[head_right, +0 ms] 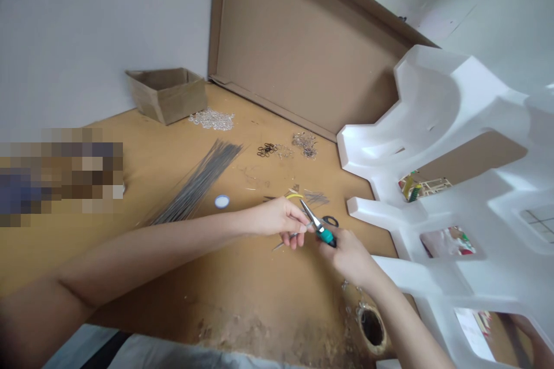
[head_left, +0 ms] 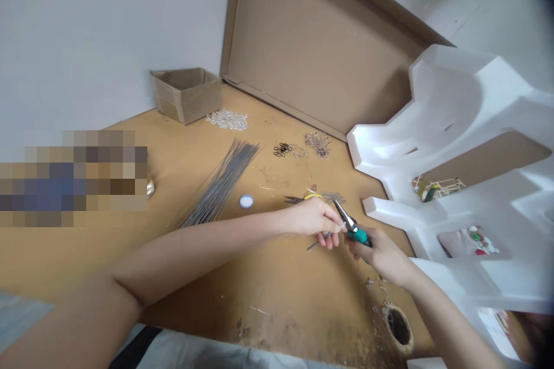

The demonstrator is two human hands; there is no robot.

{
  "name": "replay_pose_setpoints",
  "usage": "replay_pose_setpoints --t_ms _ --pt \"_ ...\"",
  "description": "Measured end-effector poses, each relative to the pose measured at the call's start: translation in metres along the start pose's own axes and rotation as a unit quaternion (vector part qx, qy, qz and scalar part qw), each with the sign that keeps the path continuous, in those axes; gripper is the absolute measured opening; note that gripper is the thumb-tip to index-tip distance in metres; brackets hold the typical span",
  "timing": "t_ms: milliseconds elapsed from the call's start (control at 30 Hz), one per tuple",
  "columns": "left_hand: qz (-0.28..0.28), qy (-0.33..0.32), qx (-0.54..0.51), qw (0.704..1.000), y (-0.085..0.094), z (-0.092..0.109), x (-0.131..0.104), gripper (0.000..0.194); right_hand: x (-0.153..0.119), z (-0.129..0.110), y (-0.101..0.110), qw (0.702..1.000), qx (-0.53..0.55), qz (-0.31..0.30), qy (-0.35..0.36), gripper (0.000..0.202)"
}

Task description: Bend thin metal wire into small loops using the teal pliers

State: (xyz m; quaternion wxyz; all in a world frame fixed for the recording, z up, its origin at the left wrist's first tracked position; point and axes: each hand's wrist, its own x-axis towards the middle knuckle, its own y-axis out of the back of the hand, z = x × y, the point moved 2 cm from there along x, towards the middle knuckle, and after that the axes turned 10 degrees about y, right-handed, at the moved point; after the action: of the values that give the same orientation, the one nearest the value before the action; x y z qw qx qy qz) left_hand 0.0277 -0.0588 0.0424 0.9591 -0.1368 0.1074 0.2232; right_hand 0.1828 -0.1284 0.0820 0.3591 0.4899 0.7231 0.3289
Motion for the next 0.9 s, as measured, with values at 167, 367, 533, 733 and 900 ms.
replay_pose_setpoints --t_ms 167,367,533,733,900 --pt "0.012 -0.007 0.007 1.0 0.0 0.0 0.0 0.014 0.0 0.004 -0.003 0.997 -0.076 0.025 -0.024 0.013" --pt "0.024 -0.006 0.029 0.999 0.002 -0.004 0.006 0.015 0.004 0.012 -0.009 0.985 -0.158 0.062 -0.032 0.012" --pt "0.123 -0.043 0.101 0.986 0.005 -0.012 0.009 0.022 0.017 0.014 -0.014 0.98 -0.167 0.08 -0.066 0.009" --pt "0.228 -0.1 0.228 0.941 0.008 -0.01 0.004 0.029 0.025 0.019 -0.012 0.996 -0.053 0.041 -0.063 0.011" --pt "0.132 -0.073 0.115 0.982 0.013 -0.005 0.007 0.022 0.026 0.012 0.001 0.997 0.079 -0.019 0.002 0.02"
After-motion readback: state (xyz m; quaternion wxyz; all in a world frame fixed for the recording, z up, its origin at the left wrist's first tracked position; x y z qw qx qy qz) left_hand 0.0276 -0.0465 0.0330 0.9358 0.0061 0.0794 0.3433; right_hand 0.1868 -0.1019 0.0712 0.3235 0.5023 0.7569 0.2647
